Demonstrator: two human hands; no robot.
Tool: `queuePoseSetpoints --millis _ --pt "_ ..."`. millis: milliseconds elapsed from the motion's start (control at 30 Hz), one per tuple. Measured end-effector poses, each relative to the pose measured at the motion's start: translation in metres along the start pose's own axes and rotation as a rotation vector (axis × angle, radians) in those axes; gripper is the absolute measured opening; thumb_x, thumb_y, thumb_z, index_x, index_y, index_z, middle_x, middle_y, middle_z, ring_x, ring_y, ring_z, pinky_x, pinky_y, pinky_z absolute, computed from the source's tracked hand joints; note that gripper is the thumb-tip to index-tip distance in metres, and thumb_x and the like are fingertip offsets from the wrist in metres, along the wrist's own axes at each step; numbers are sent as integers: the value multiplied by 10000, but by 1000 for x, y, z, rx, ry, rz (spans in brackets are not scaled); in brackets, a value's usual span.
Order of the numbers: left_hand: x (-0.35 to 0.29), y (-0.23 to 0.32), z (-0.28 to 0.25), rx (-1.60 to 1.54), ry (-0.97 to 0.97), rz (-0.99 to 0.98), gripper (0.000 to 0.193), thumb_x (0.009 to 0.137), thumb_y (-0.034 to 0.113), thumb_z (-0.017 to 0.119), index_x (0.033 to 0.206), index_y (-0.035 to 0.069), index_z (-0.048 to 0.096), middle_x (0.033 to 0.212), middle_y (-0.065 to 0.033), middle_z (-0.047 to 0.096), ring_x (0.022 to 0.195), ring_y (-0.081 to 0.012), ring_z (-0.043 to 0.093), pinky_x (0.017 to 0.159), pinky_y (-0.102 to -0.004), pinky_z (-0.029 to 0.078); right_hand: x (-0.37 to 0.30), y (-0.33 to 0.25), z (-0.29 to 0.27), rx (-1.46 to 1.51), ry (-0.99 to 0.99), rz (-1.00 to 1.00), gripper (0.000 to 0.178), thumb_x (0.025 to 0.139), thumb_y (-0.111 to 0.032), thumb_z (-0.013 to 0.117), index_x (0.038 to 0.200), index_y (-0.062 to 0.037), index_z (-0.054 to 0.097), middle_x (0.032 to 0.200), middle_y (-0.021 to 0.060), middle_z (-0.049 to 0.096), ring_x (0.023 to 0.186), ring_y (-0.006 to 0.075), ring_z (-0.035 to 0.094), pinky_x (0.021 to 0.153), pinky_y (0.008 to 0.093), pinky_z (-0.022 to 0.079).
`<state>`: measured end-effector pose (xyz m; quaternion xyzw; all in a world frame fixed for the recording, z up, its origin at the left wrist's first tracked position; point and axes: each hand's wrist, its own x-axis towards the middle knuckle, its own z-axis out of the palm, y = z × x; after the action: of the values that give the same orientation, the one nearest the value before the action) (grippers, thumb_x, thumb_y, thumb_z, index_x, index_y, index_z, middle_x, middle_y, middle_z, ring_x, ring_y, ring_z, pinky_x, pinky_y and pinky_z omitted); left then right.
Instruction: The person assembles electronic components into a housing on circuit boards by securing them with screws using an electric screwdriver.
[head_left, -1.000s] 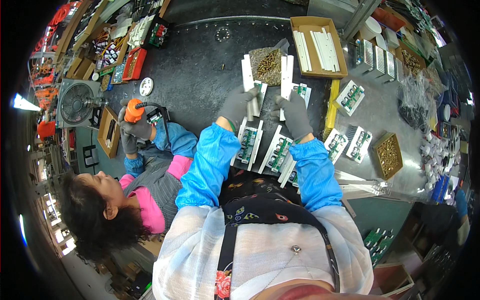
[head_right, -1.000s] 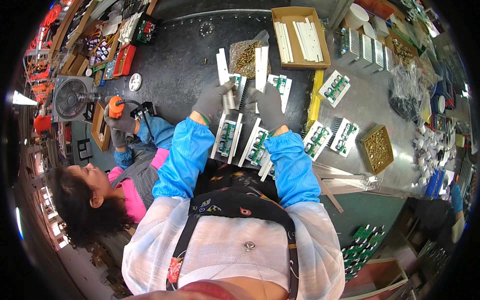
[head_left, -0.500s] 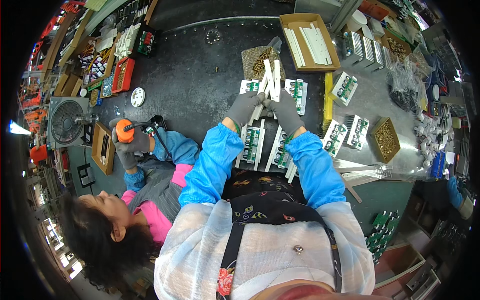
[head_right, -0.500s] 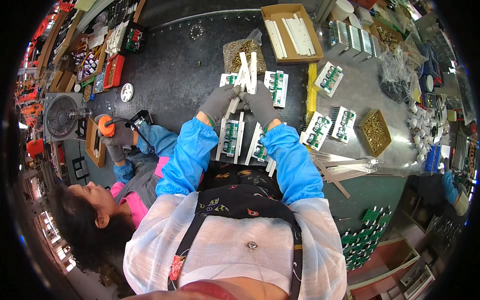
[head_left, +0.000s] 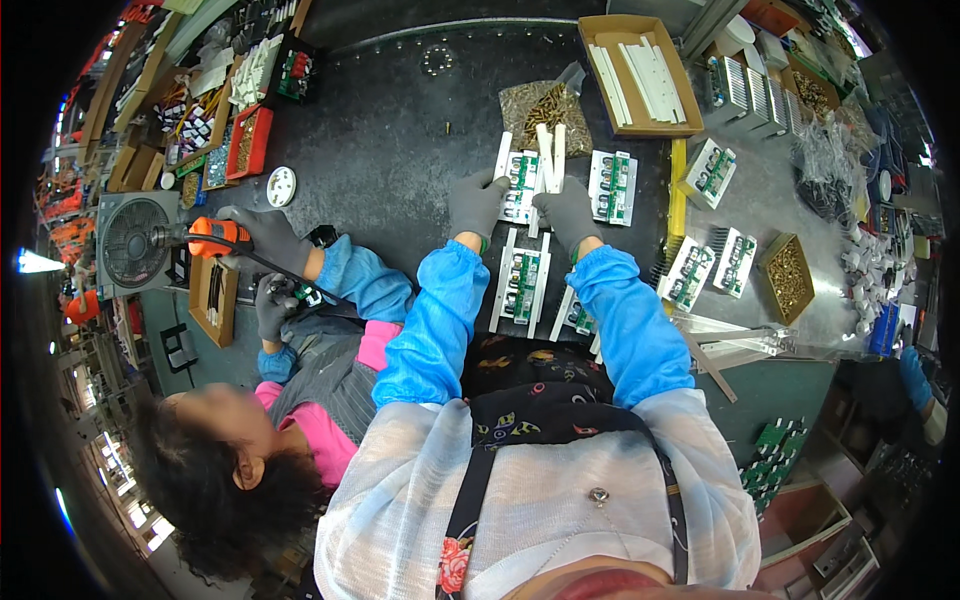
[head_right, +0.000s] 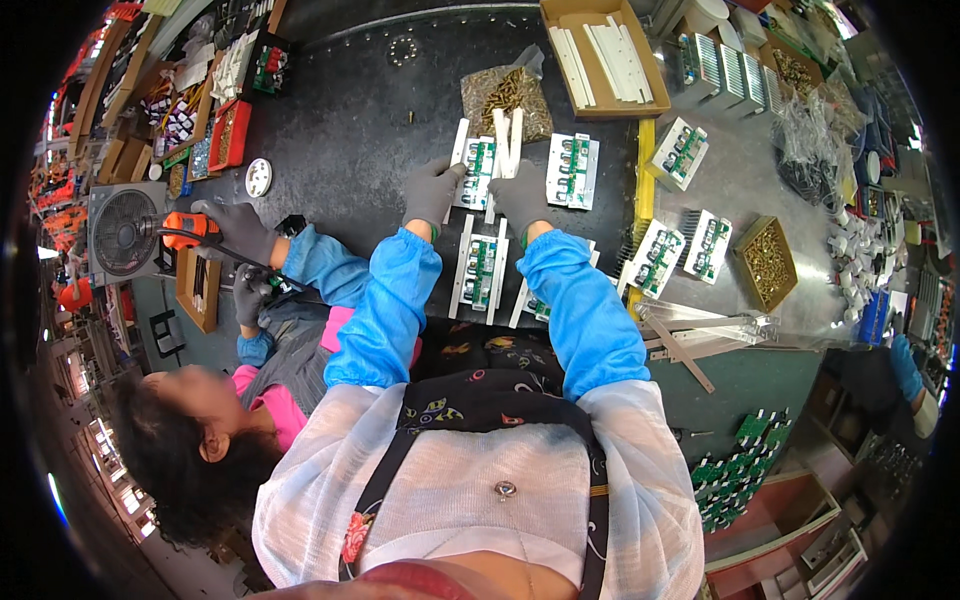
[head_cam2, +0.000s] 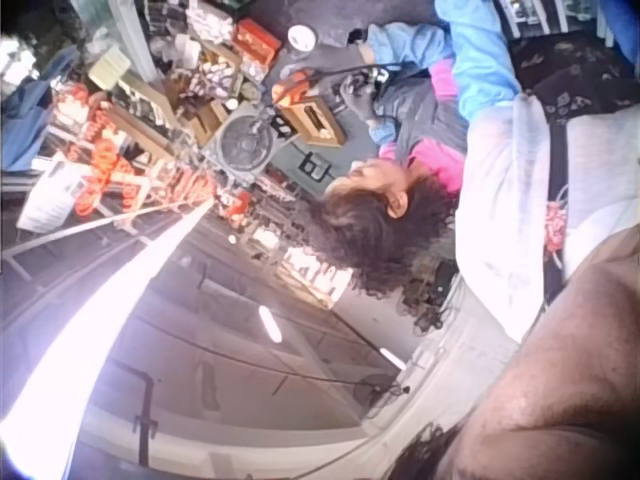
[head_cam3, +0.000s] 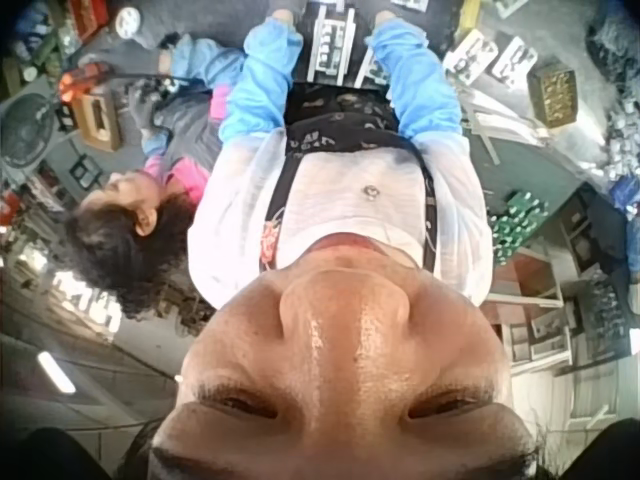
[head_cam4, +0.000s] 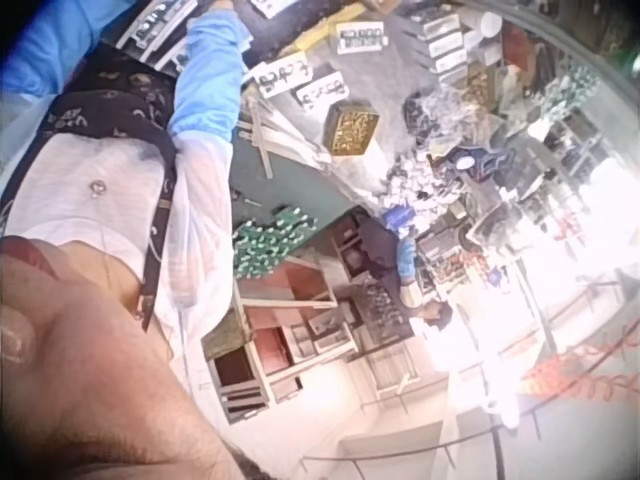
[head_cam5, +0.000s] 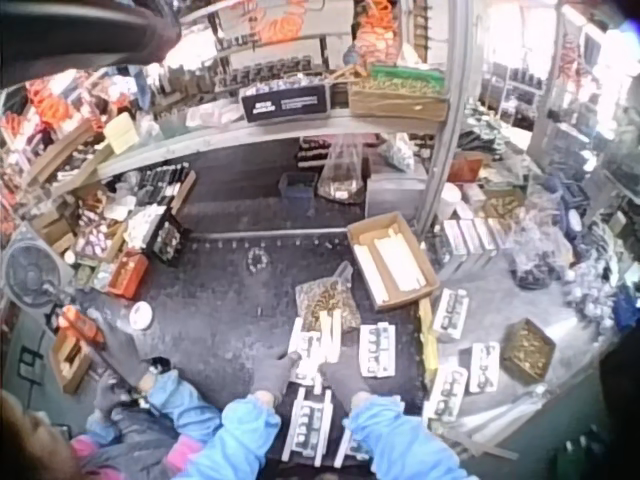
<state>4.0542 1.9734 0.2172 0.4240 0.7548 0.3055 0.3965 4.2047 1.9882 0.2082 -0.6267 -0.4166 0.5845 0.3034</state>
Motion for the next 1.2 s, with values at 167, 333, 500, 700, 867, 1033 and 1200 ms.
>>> queuePoseSetpoints --millis 167,333,500,700,867,1033,1200 --pt "-2 -4 7 149 63 92 313 804 224 615 1079 79 652 918 -124 679 826 -229 648 757 -332 478 -1 16 -3 16 -23 64 237 751 -116 670 902 34 567 766 127 613 586 188 619 460 311 510" --pt "0 -8 4 248 106 166 322 790 272 620 1076 128 651 909 -148 658 835 -310 617 756 -412 467 -14 9 -36 109 157 -38 269 827 -218 613 973 8 614 743 97 618 564 156 589 507 294 476" --pt "-11 19 19 399 302 464 367 818 281 598 1110 59 605 874 -153 613 810 -326 591 731 -431 464 -24 19 -104 136 330 -243 248 842 -191 615 974 19 627 661 33 582 505 113 540 461 247 420" --pt "-29 80 66 -496 -536 -77 298 844 197 614 1037 -30 612 871 -75 631 748 -135 587 651 -258 492 -45 12 -82 151 60 -257 256 861 -217 612 924 29 638 695 42 600 558 87 552 477 232 415" --pt "0 63 90 -580 -658 -137 256 849 191 598 968 -33 622 798 -59 618 656 -124 574 591 -234 486 -44 2 -100 350 143 14 235 874 -214 578 858 15 629 657 5 545 570 76 506 531 252 448" --pt "11 72 90 -314 -514 -108 270 819 217 588 913 -35 622 776 -86 627 614 -145 585 519 -254 487 -11 29 -123 -315 426 -57 335 877 -209 550 1125 14 583 959 132 654 867 206 617 793 295 476" --pt "24 66 86 -114 -490 -129 243 809 195 635 880 -36 621 755 -96 626 596 -142 591 531 -268 514 -14 35 -120 -189 430 -123 377 857 -208 548 1193 -36 551 1082 162 629 1003 263 593 882 316 435"
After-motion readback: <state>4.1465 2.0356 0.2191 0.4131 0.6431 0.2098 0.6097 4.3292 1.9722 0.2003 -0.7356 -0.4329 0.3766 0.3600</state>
